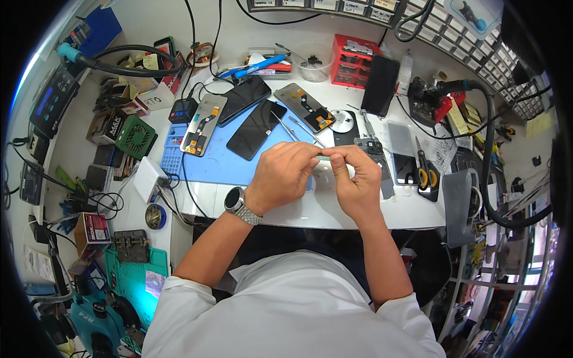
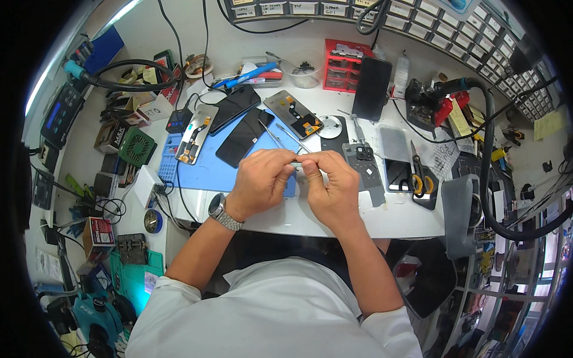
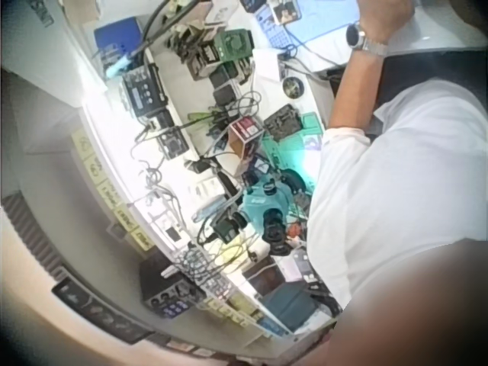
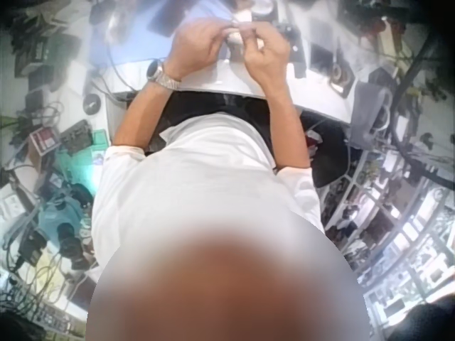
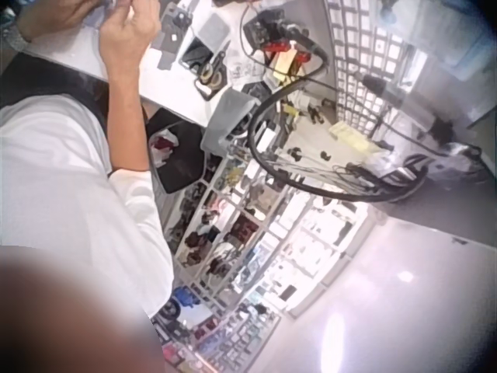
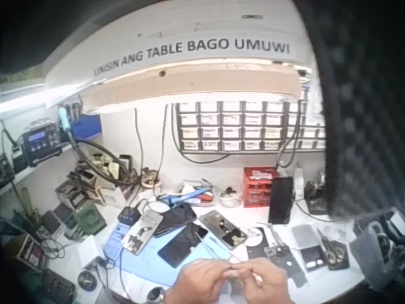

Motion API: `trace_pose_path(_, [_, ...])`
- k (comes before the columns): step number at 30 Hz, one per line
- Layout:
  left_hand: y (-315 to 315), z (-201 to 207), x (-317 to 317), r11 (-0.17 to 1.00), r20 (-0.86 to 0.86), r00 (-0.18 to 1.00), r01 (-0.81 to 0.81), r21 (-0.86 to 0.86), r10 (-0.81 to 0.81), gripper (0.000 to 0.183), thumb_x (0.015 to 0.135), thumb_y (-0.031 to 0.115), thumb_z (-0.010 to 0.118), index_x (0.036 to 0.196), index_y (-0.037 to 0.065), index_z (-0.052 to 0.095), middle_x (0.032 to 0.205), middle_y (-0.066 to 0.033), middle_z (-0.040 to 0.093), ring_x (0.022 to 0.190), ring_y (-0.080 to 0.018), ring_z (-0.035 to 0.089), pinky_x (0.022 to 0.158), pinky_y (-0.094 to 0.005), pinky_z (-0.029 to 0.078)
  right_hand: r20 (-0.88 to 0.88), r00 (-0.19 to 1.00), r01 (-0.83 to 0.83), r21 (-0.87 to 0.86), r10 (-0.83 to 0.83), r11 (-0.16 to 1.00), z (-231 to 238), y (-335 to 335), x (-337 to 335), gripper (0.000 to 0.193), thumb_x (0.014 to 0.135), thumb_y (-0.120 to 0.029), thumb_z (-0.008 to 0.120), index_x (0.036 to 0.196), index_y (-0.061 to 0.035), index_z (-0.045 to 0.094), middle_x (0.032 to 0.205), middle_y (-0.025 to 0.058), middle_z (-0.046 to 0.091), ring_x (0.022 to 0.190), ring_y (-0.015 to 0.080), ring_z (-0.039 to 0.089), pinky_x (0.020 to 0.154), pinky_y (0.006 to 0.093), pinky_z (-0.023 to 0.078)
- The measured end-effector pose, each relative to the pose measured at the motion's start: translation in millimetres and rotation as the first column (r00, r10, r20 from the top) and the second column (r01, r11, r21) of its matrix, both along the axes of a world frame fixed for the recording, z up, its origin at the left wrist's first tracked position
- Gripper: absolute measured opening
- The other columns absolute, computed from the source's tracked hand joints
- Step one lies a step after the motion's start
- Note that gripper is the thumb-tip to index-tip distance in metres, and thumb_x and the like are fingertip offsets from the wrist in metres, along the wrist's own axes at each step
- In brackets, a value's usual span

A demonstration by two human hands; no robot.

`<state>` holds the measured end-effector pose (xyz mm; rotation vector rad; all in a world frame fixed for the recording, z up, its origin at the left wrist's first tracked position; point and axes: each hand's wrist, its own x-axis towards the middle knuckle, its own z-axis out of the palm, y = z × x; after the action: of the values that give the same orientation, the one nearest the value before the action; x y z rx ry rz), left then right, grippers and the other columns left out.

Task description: The person disassembles a smartphone, removes the back cover and internal components, and uses a soldering iron on the motherboard. They then reassemble the phone and test it by turning it on.

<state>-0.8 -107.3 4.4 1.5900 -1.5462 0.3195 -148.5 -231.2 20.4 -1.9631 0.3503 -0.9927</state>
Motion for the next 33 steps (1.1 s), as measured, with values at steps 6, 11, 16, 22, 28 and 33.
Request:
trace_pose_path(6, [-3,-1,2,0.999,0.047,0.999,0.001,-0.033,0.000,0.012,0.102,0.012,0.069,0.110,0.003,0.072,0.100,-0.0114,0.078,0.086,-0.0309,0.074,0.073,-0.0423,0.054,-0.094,0.996,0.007,0.062,-0.001,0.998,-5,-4,-8,0.017,0.108,-0.015,0.071,0.110,0.0005,0.076,0.103,0.0137,0.080,0.089,0.0223,0.076,0.080,0.0343,0.057])
trace_pose_path(11, [-1,-2,3,1.000,0.030,0.999,0.028,0.014,-0.029,0.017,0.101,0.012,0.070,0.115,0.002,0.072,0.108,-0.0133,0.078,0.095,-0.0324,0.075,0.080,-0.0426,0.057,-0.010,0.999,-0.044,-0.006,0.044,0.999,4,-2,0,0.015,0.099,-0.011,0.079,0.111,-0.0009,0.078,0.103,0.0139,0.080,0.091,0.0252,0.077,0.085,0.0359,0.058])
trace_pose_path(16, [12,6,7,0.994,-0.015,0.999,0.040,0.100,-0.039,0.031,0.102,0.011,0.069,0.130,0.000,0.070,0.132,-0.0185,0.075,0.118,-0.0369,0.073,0.100,-0.0444,0.057,-0.049,0.997,-0.059,-0.067,0.055,0.996,-6,-15,-1,0.014,0.094,-0.006,0.082,0.108,-0.0034,0.080,0.102,0.0127,0.079,0.094,0.0243,0.076,0.086,0.0358,0.059])
trace_pose_path(22, [41,-10,39,0.987,-0.097,0.995,0.011,0.163,0.005,0.031,0.104,0.013,0.069,0.131,-0.003,0.071,0.129,-0.0198,0.076,0.117,-0.0375,0.072,0.104,-0.0459,0.056,-0.047,0.995,-0.073,0.248,0.088,0.966,-30,-27,-2,0.011,0.096,-0.001,0.078,0.107,-0.0027,0.080,0.104,0.0083,0.076,0.095,0.0180,0.074,0.088,0.0318,0.060])
trace_pose_path(28, [41,-15,35,0.991,-0.171,0.985,0.010,0.135,0.013,0.026,0.104,0.003,0.067,0.129,-0.001,0.074,0.120,-0.0168,0.080,0.107,-0.0332,0.077,0.094,-0.0399,0.061,-0.046,0.993,-0.088,0.312,0.108,0.946,-30,-28,-3,0.009,0.099,0.000,0.075,0.106,-0.0021,0.079,0.104,0.0074,0.074,0.095,0.0152,0.072,0.089,0.0306,0.061])
trace_pose_path(33, [35,-21,44,0.997,-0.122,0.992,0.035,0.062,-0.027,0.024,0.102,-0.002,0.067,0.125,-0.002,0.075,0.117,-0.0164,0.081,0.099,-0.0323,0.078,0.090,-0.0394,0.062,-0.055,0.993,-0.084,0.282,0.103,0.956,-30,-31,-2,0.009,0.100,-0.002,0.075,0.107,-0.0020,0.081,0.104,0.0079,0.075,0.093,0.0142,0.072,0.085,0.0286,0.059])
